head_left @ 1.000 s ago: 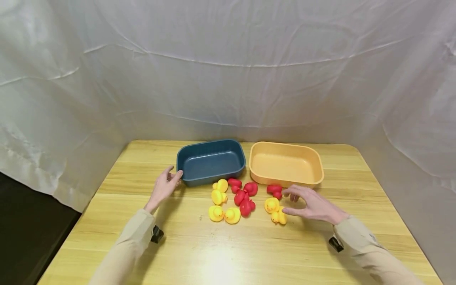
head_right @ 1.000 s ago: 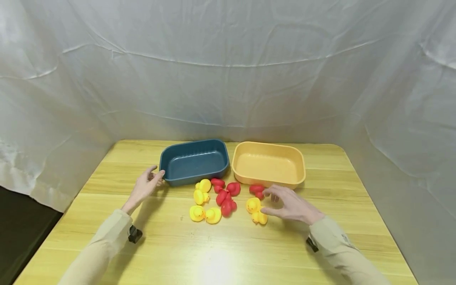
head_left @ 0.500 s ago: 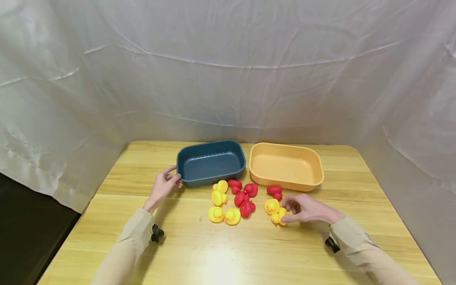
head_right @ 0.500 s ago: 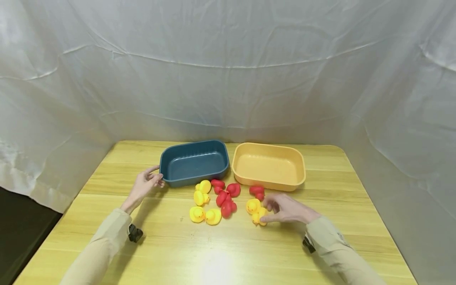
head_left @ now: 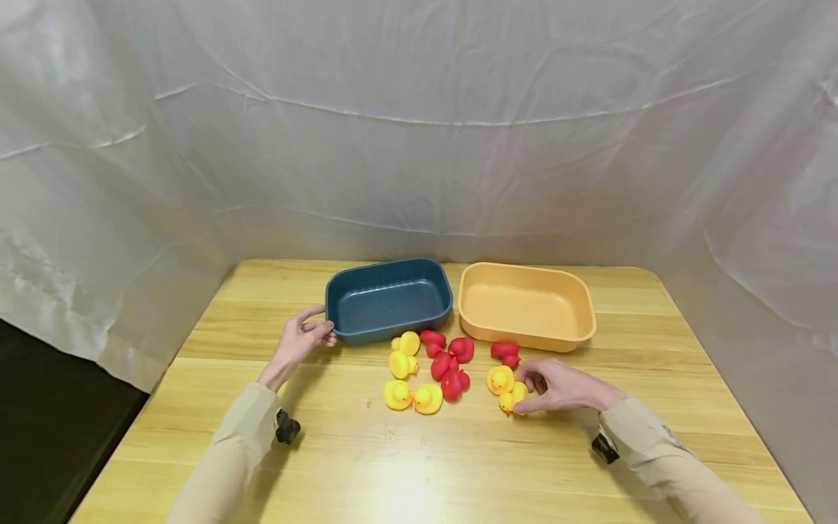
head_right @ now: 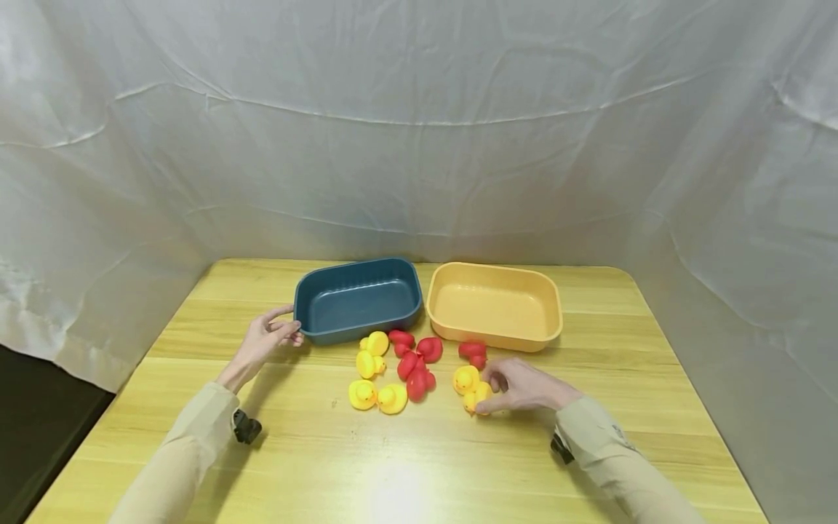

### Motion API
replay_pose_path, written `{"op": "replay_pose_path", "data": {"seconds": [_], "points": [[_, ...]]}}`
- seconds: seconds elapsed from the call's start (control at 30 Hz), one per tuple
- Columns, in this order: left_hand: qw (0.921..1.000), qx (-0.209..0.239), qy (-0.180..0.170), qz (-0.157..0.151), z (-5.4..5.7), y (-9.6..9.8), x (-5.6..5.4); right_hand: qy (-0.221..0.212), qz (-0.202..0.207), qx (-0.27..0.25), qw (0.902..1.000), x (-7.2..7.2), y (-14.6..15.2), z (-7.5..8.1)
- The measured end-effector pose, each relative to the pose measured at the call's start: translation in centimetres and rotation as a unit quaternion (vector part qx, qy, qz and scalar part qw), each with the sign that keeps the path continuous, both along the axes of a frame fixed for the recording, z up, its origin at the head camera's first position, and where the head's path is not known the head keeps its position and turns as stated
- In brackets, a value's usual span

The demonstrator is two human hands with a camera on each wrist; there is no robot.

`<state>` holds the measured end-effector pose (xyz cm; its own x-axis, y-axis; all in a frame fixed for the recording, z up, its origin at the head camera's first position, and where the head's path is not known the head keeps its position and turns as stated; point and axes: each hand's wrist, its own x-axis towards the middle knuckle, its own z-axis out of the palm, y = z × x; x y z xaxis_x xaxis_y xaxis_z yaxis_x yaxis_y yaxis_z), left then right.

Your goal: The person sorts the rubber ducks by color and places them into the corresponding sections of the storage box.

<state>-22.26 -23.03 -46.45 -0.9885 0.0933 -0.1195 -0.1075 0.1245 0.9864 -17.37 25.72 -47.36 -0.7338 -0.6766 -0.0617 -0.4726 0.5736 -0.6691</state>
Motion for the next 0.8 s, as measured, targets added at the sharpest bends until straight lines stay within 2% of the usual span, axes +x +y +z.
{"op": "replay_pose_path", "data": {"seconds": [0.43, 0.8], "points": [[1.0, 0.002, -0.002, -0.007, 0.1, 0.0, 0.1, -0.014, 0.003, -0.01, 0.9998, -0.1, -0.1, 0.6], [1.0, -0.002, -0.004, -0.008, 0.2, 0.1, 0.0, -0.016, -0.008, -0.003, 0.9998, -0.8, -0.4, 2.7]]}}
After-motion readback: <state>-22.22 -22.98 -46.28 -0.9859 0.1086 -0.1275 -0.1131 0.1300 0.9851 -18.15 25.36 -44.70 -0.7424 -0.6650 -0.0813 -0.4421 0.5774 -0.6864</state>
